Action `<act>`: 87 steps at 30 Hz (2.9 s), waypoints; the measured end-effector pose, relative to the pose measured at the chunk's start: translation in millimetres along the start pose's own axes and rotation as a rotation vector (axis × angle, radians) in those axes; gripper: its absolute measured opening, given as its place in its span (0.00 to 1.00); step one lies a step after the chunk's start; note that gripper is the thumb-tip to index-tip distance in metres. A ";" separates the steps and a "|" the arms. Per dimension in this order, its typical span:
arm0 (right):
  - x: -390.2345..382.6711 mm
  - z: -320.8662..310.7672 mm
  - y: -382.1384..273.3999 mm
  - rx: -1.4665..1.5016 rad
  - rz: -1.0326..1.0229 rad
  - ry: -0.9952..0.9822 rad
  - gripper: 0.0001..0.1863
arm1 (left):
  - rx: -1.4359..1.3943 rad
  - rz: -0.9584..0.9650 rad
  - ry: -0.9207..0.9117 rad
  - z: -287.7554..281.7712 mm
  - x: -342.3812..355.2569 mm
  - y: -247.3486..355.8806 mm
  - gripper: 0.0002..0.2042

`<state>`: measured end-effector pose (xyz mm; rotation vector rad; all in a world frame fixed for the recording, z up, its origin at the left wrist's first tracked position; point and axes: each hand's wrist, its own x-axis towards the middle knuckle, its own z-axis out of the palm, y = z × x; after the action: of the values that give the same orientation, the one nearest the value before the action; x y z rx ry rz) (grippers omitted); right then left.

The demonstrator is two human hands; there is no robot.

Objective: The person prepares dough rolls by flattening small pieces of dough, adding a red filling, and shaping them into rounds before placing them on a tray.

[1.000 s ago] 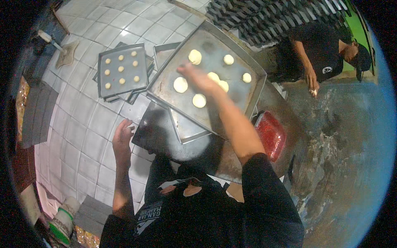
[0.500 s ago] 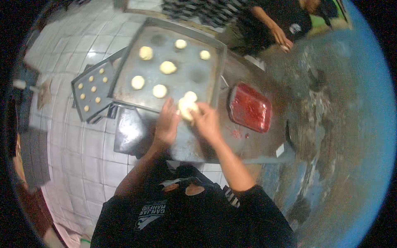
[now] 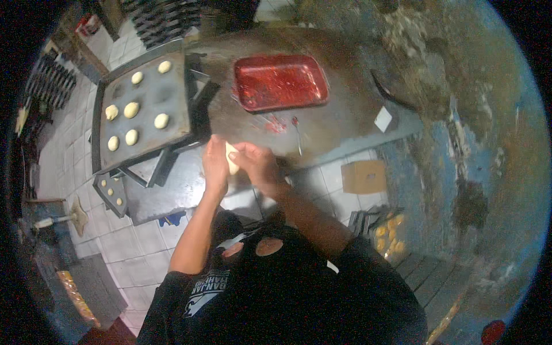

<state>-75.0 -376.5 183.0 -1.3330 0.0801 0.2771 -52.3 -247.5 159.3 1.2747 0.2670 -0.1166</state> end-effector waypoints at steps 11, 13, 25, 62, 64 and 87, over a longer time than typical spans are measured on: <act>-38.2 -115.9 44.2 -0.725 -0.520 0.001 0.09 | 0.237 -0.428 -0.229 49.5 -74.0 -118.1 0.19; 3.6 -157.0 55.1 -0.576 -0.176 0.174 0.10 | 0.162 -0.350 -0.240 57.2 -61.7 -103.2 0.19; 105.9 -231.2 62.7 -0.918 -0.114 0.210 0.09 | 0.317 -0.058 -0.253 68.6 98.6 -24.0 0.20; 85.0 -255.9 39.3 -0.276 0.057 0.356 0.29 | 0.383 0.116 -0.398 156.1 98.0 -99.8 0.29; 64.1 -243.3 6.4 -0.110 0.048 0.300 0.24 | 0.441 0.151 -0.456 173.5 64.1 -96.9 0.33; -102.9 -246.9 0.8 0.559 -0.192 0.283 0.32 | 0.438 0.344 -0.325 247.0 -99.1 -49.2 0.21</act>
<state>-149.6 -630.7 145.6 -0.8065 0.2476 -0.0979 -126.4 -503.7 205.3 1.6908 -0.2741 -0.0883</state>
